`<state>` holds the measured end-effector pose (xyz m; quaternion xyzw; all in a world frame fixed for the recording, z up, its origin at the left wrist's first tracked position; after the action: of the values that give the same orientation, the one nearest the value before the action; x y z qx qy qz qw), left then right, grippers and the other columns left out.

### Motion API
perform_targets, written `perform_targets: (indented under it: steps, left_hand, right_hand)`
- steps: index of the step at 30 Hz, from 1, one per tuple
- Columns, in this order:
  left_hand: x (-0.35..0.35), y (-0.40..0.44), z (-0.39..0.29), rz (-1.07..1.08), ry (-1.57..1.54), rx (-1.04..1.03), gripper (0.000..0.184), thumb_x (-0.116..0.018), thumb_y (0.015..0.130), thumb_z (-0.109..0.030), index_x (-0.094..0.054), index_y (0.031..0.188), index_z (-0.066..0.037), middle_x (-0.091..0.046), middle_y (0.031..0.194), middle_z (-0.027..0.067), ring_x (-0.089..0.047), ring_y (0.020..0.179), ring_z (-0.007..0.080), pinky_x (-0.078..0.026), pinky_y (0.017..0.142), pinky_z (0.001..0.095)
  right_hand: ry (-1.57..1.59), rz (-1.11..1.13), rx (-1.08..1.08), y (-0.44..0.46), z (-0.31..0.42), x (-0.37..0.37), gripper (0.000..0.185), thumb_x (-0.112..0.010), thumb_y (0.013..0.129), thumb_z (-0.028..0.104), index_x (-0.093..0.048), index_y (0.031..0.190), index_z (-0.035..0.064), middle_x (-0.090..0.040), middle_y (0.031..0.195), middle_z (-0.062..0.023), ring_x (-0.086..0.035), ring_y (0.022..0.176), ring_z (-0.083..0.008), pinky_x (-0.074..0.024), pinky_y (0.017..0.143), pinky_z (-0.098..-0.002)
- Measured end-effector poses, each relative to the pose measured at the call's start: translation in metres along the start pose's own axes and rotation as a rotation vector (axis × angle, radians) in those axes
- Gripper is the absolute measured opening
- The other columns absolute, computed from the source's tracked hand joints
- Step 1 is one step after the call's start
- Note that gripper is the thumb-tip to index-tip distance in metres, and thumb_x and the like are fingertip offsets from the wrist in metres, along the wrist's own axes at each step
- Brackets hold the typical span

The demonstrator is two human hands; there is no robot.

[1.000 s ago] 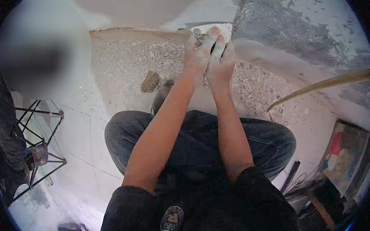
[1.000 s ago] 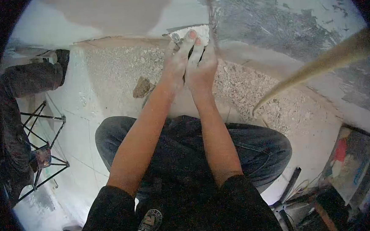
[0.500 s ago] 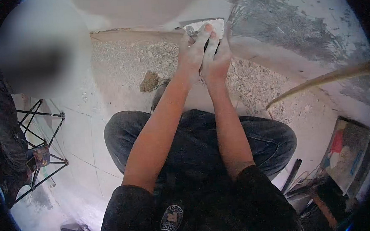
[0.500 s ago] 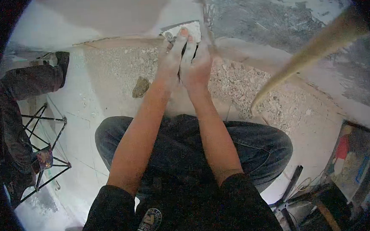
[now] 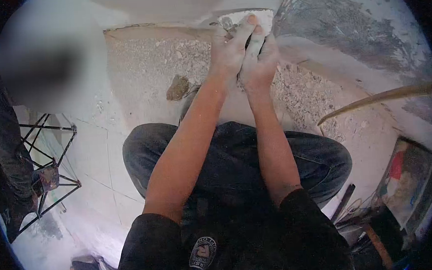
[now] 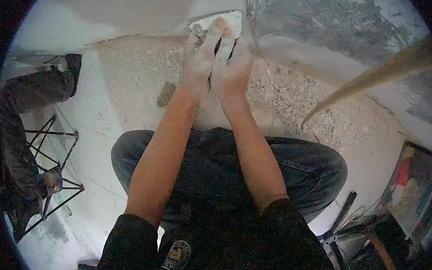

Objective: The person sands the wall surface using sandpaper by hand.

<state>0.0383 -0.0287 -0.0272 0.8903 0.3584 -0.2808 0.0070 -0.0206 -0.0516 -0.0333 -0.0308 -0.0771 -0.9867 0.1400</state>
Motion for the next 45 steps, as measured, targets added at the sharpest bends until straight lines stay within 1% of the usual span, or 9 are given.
perform_targets:
  steps: [6, 16, 21, 24, 28, 31, 34, 37, 45]
  left_hand:
    - [-0.004, 0.005, 0.008, -0.047, -0.035, 0.03, 0.026, -0.068, 0.088, -0.026, -0.063, 0.103, -0.005, -0.066, 0.094, 0.0028, -0.061, 0.081, 0.0104, -0.052, 0.07, 0.025]
    - [0.004, 0.005, 0.017, -0.03, 0.018, 0.062, 0.023, -0.065, 0.091, -0.029, -0.063, 0.1, -0.008, -0.064, 0.089, -0.0007, -0.058, 0.078, 0.0071, -0.049, 0.066, 0.0234]
    - [-0.001, 0.005, 0.009, 0.007, -0.035, 0.038, 0.023, -0.069, 0.088, -0.023, -0.063, 0.098, -0.003, -0.065, 0.088, 0.0018, -0.06, 0.077, 0.0087, -0.05, 0.066, 0.0242]
    - [-0.01, 0.004, -0.002, -0.021, -0.005, -0.019, 0.025, -0.065, 0.091, -0.03, -0.064, 0.099, -0.006, -0.064, 0.089, -0.0006, -0.059, 0.079, 0.0079, -0.049, 0.066, 0.0226]
    - [-0.019, -0.002, -0.021, 0.119, 0.119, -0.142, 0.03, -0.061, 0.093, -0.032, -0.062, 0.106, -0.006, -0.064, 0.097, 0.0023, -0.06, 0.085, 0.0098, -0.05, 0.072, 0.024]
    - [-0.002, 0.006, 0.012, -0.02, 0.075, -0.024, 0.027, -0.064, 0.091, -0.033, -0.062, 0.099, -0.007, -0.064, 0.091, 0.0015, -0.059, 0.079, 0.0098, -0.049, 0.069, 0.0246]
    - [0.006, 0.009, 0.021, -0.047, 0.048, 0.093, 0.025, -0.068, 0.089, -0.025, -0.064, 0.101, -0.004, -0.065, 0.092, 0.0031, -0.061, 0.081, 0.0093, -0.051, 0.067, 0.0243]
    - [0.006, 0.009, 0.02, 0.004, 0.048, 0.061, 0.025, -0.068, 0.088, -0.025, -0.064, 0.101, -0.005, -0.065, 0.092, 0.0026, -0.061, 0.082, 0.0096, -0.051, 0.069, 0.025]
    - [-0.007, 0.0, -0.003, -0.007, 0.048, 0.053, 0.03, -0.065, 0.091, -0.033, -0.061, 0.103, -0.006, -0.063, 0.095, 0.0009, -0.059, 0.084, 0.0096, -0.05, 0.07, 0.0254]
  right_hand:
    - [-0.015, -0.074, 0.166, 0.008, -0.02, -0.001, 0.031, -0.049, 0.098, 0.025, -0.057, 0.09, -0.0047, -0.062, 0.075, -0.0147, -0.059, 0.07, -0.0231, -0.0458, 0.065, -0.0361]
    - [-0.098, -0.082, 0.07, 0.004, -0.033, -0.002, 0.032, -0.048, 0.098, 0.023, -0.056, 0.084, -0.0052, -0.059, 0.074, -0.0187, -0.058, 0.068, -0.0282, -0.0444, 0.063, -0.0401]
    - [0.052, -0.067, 0.162, 0.007, -0.016, -0.002, 0.031, -0.048, 0.098, 0.023, -0.058, 0.094, -0.0061, -0.064, 0.083, -0.0191, -0.062, 0.077, -0.0279, -0.0472, 0.07, -0.0375]
    - [-0.155, -0.024, 0.114, 0.012, 0.004, 0.008, 0.03, -0.047, 0.099, 0.022, -0.058, 0.104, -0.0053, -0.065, 0.088, -0.0192, -0.063, 0.083, -0.0262, -0.0479, 0.074, -0.0357]
    - [-0.093, 0.037, 0.079, 0.016, 0.029, 0.013, 0.028, -0.046, 0.099, 0.02, -0.057, 0.109, -0.0037, -0.066, 0.091, -0.019, -0.063, 0.085, -0.0263, -0.0478, 0.075, -0.036]
    - [-0.114, -0.106, 0.201, 0.008, -0.014, -0.001, 0.03, -0.045, 0.099, 0.021, -0.057, 0.11, -0.0042, -0.066, 0.093, -0.0192, -0.064, 0.085, -0.0279, -0.0487, 0.074, -0.0368]
    - [-0.115, -0.049, 0.109, 0.005, -0.027, 0.002, 0.03, -0.045, 0.099, 0.021, -0.056, 0.112, -0.0045, -0.065, 0.094, -0.0193, -0.065, 0.085, -0.0281, -0.0491, 0.075, -0.0368]
    - [-0.122, -0.045, 0.006, 0.004, -0.028, 0.002, 0.03, -0.045, 0.099, 0.021, -0.055, 0.112, -0.0039, -0.065, 0.094, -0.0198, -0.064, 0.084, -0.0292, -0.049, 0.074, -0.0373]
    - [-0.093, -0.023, 0.107, 0.01, -0.005, 0.004, 0.032, -0.044, 0.099, 0.025, -0.056, 0.109, -0.0035, -0.064, 0.09, -0.0191, -0.063, 0.082, -0.0301, -0.0481, 0.074, -0.0386]
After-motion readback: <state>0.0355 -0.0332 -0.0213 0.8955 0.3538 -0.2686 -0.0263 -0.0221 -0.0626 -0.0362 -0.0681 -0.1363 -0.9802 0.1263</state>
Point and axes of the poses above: each hand's wrist, its own y-axis towards the middle knuckle, its own x-axis out of the back of the hand, z = x × y, the point moved 1 cm from there along y, towards the middle knuckle
